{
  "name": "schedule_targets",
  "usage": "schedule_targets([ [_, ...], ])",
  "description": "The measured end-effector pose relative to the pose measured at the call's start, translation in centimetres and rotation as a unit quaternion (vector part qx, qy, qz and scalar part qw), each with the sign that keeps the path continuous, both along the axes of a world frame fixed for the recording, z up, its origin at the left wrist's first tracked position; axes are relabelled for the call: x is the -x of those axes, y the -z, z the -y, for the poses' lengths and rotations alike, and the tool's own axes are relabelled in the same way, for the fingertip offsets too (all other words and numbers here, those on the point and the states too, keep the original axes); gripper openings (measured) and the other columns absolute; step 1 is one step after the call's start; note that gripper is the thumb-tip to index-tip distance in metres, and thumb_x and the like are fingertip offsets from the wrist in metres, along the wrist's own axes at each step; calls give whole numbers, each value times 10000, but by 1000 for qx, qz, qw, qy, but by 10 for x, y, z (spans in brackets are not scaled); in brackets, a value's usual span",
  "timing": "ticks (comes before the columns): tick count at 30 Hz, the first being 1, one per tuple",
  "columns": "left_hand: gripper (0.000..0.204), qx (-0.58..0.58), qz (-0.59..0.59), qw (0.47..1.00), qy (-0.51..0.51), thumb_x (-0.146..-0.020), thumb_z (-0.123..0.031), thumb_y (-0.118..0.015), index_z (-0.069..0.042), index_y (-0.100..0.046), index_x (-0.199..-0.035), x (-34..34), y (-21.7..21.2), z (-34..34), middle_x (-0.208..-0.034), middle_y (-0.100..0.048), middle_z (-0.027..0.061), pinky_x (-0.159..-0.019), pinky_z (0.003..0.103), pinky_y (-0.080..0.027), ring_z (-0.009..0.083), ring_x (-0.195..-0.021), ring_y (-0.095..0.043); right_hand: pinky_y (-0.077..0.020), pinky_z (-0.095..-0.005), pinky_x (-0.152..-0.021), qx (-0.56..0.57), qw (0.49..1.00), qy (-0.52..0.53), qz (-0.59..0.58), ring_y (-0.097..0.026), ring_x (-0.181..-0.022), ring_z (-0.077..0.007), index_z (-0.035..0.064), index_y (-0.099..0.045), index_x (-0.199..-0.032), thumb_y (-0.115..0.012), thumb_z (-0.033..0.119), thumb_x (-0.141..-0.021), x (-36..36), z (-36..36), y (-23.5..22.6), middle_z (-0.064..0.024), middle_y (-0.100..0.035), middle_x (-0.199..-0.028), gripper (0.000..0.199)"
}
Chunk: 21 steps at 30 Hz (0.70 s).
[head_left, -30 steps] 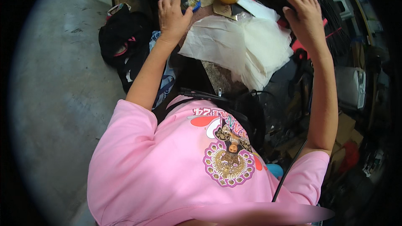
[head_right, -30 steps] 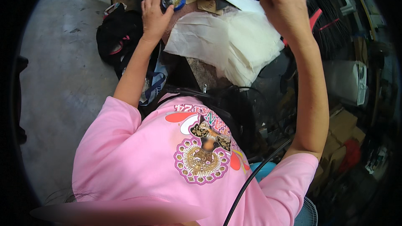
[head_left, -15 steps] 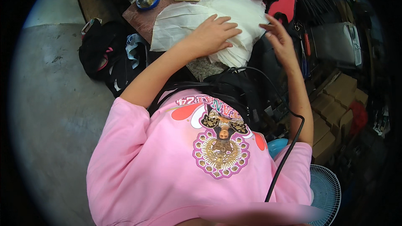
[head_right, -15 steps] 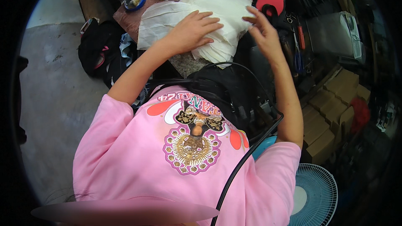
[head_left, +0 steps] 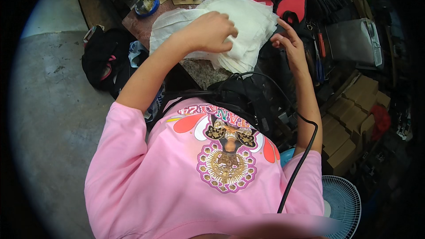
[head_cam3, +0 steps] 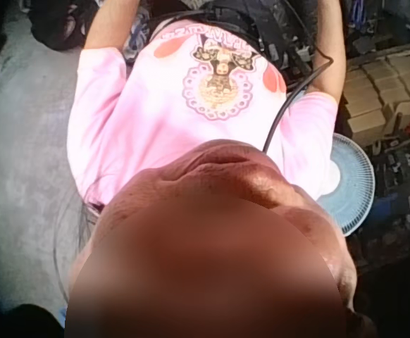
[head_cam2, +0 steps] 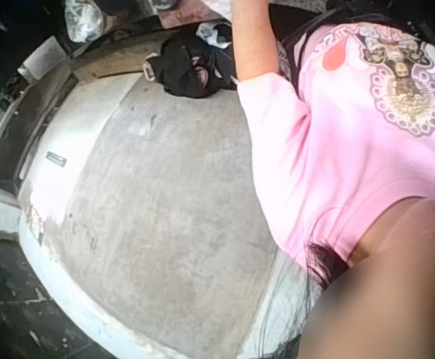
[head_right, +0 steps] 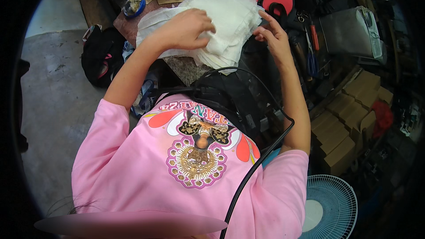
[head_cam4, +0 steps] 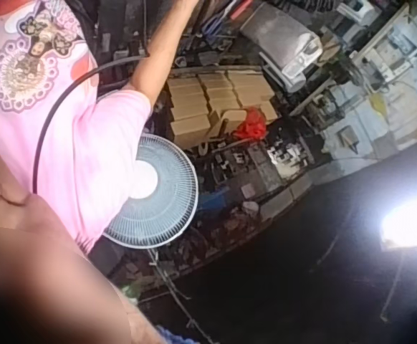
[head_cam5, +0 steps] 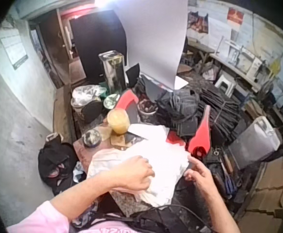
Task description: The person folds a stack of white fabric sheets on a cluttered workbench. They repeatedly smooth, align, and restack the sheets by hand, occasionally moving a small container and a pair of scissors aside to access the fabric.
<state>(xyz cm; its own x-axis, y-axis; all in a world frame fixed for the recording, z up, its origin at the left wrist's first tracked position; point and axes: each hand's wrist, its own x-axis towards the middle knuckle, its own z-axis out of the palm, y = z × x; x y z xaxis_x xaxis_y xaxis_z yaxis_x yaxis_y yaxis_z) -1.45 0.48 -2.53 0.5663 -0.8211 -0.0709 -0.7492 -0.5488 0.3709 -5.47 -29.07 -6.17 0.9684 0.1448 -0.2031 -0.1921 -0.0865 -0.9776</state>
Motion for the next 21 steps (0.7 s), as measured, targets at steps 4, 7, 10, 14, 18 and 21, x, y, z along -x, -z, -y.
schedule_targets([
  [4,383,123,49,986,-99,-829,-121,-557,-124,-671,-1194,-32,29,32,-1123,-665,84,-978,412,-488,300,-1100,-586,-491,-233,-654,-47,998,-10,-28,-562,-666,-86,137,-519,-1427,-547,71,-910,-6,-20,2,-27,-641,-822,522],
  [7,475,136,66,979,-139,-837,-116,-549,-157,-624,-1305,-51,55,51,-1222,-629,76,-986,403,-480,313,-1117,-562,-445,-229,-536,-29,995,16,-94,-521,-533,-99,150,-454,-1473,-510,73,-911,-22,-29,3,-48,-625,-731,569],
  [10,513,47,85,989,-111,-830,-134,-557,-177,-604,-1339,-61,71,56,-1271,-599,62,-1003,409,-462,328,-1105,-540,-413,-241,-473,-9,991,18,-132,-480,-466,-107,133,-428,-1482,-485,68,-911,-37,-31,7,-61,-606,-687,577],
  [14,504,26,95,988,-117,-831,-236,-554,-200,-624,-1329,-61,76,58,-1272,-601,51,-1014,417,-450,325,-1141,-523,-352,-240,-429,15,983,-30,-180,-408,-428,-95,123,-419,-1485,-450,72,-922,-45,-28,9,-38,-543,-635,566],
  [18,485,31,95,987,-125,-840,-276,-544,-205,-647,-1309,-63,77,60,-1256,-607,58,-1011,418,-448,323,-1147,-522,-341,-227,-426,-34,978,-57,-199,-394,-423,-88,112,-474,-1447,-449,74,-913,-30,-27,10,-37,-539,-626,536],
  [21,516,31,104,987,-118,-821,-220,-546,-203,-616,-1331,-64,82,60,-1277,-591,59,-1013,431,-450,345,-1103,-528,-365,-218,-441,-39,971,-98,-216,-420,-445,-82,110,-496,-1440,-446,70,-903,-7,-29,10,-47,-561,-637,541],
])
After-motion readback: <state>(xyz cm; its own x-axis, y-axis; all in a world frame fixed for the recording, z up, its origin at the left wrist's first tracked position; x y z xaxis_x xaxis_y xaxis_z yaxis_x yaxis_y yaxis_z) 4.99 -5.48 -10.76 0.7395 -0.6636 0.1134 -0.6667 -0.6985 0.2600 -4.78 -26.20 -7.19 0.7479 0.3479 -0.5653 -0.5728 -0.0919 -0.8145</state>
